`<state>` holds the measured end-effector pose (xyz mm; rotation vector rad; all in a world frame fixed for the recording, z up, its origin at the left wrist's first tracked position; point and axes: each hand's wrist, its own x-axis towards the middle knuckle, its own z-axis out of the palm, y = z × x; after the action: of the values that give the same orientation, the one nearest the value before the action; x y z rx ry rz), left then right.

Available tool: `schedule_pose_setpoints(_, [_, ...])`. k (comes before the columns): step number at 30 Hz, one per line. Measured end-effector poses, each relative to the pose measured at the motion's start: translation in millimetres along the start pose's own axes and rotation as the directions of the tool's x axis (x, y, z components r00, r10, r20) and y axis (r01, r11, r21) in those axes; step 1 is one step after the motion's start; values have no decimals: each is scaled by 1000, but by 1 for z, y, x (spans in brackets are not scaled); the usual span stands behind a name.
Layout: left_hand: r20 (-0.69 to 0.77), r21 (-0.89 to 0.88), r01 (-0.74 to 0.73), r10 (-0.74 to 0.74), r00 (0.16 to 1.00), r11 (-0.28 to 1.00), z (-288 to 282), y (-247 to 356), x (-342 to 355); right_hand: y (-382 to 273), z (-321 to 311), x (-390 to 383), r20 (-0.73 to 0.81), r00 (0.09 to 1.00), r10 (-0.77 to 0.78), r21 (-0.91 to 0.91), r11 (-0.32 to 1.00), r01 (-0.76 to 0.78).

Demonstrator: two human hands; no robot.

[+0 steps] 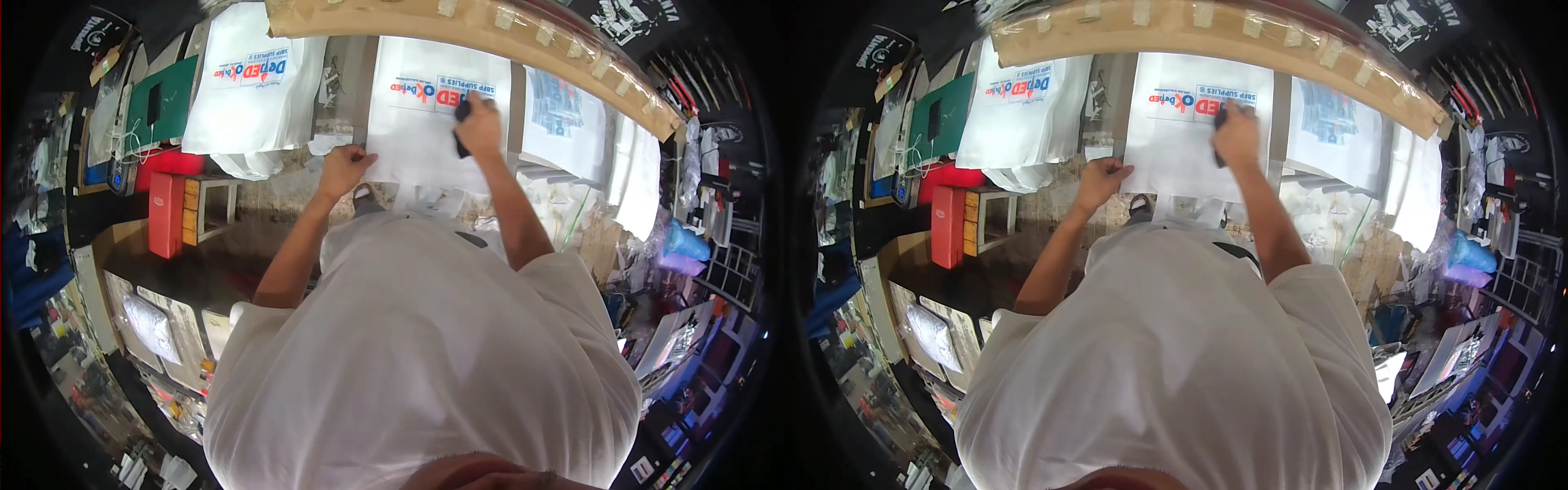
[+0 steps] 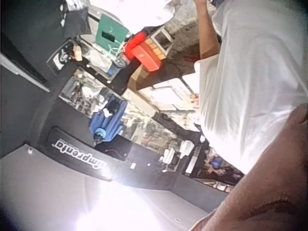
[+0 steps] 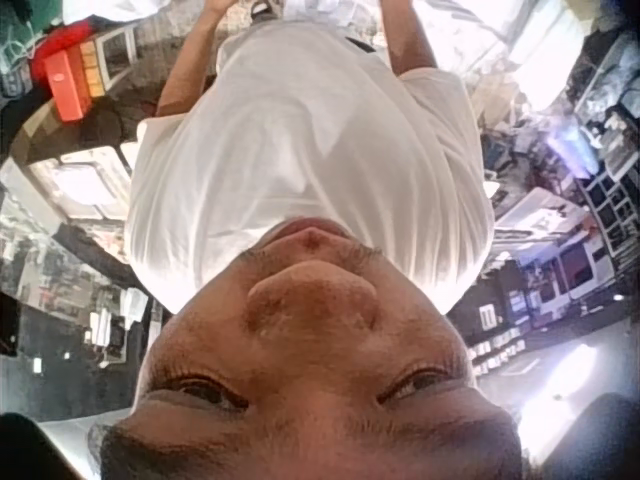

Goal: The person places a white tote bag onto a screen-printing press, positions a design over it, lowers the press head, and uses a handheld squeegee to apply ink to the bag.

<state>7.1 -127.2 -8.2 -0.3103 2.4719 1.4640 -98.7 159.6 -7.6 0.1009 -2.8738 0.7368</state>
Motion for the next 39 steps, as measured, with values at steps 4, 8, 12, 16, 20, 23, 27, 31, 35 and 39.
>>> schedule_pose_setpoints(4, [-28, 10, 13, -13, 1000, 1000, 2, 0, -6, 20, -21, 8, 98, 993, 69, -154, 987, -53])
schedule_pose_setpoints(8, [-61, -46, -6, 3, 998, 999, 4, -5, -2, -41, 44, 1, 30, 989, -148, -33, 988, 149])
schedule_pose_setpoints(12, [-50, -24, 7, -8, 999, 1000, 3, -8, 4, -56, 70, 7, 13, 936, -353, 111, 930, 349])
schedule_pose_setpoints(16, [-53, -54, -4, 1, 999, 999, 1, -4, -2, 33, 9, 52, -68, 991, -113, -144, 984, 103])
schedule_pose_setpoints(20, [-116, -141, 19, -36, 993, 990, 0, -1, -15, 58, -5, 42, -7, 998, -59, -225, 973, 56])
schedule_pose_setpoints(23, [-140, -183, -1, -25, 990, 983, 2, -3, -19, 17, 20, -6, 33, 979, -199, -207, 957, 201])
schedule_pose_setpoints(27, [-105, -249, 16, -43, 993, 968, 4, -9, -17, -33, 33, -1, 221, 916, -334, -16, 938, 346])
schedule_pose_setpoints(31, [-129, -233, 12, -43, 991, 972, 4, -13, -14, -73, 43, 79, 187, 886, -424, 31, 904, 426])
schedule_pose_setpoints(35, [-127, -207, -10, -17, 992, 978, 4, -18, -10, -87, 49, 72, 231, 866, -444, 26, 892, 450])
schedule_pose_setpoints(39, [-133, -203, -5, -23, 991, 979, 5, -22, -7, -85, 52, 45, 309, 850, -427, 61, 901, 430])
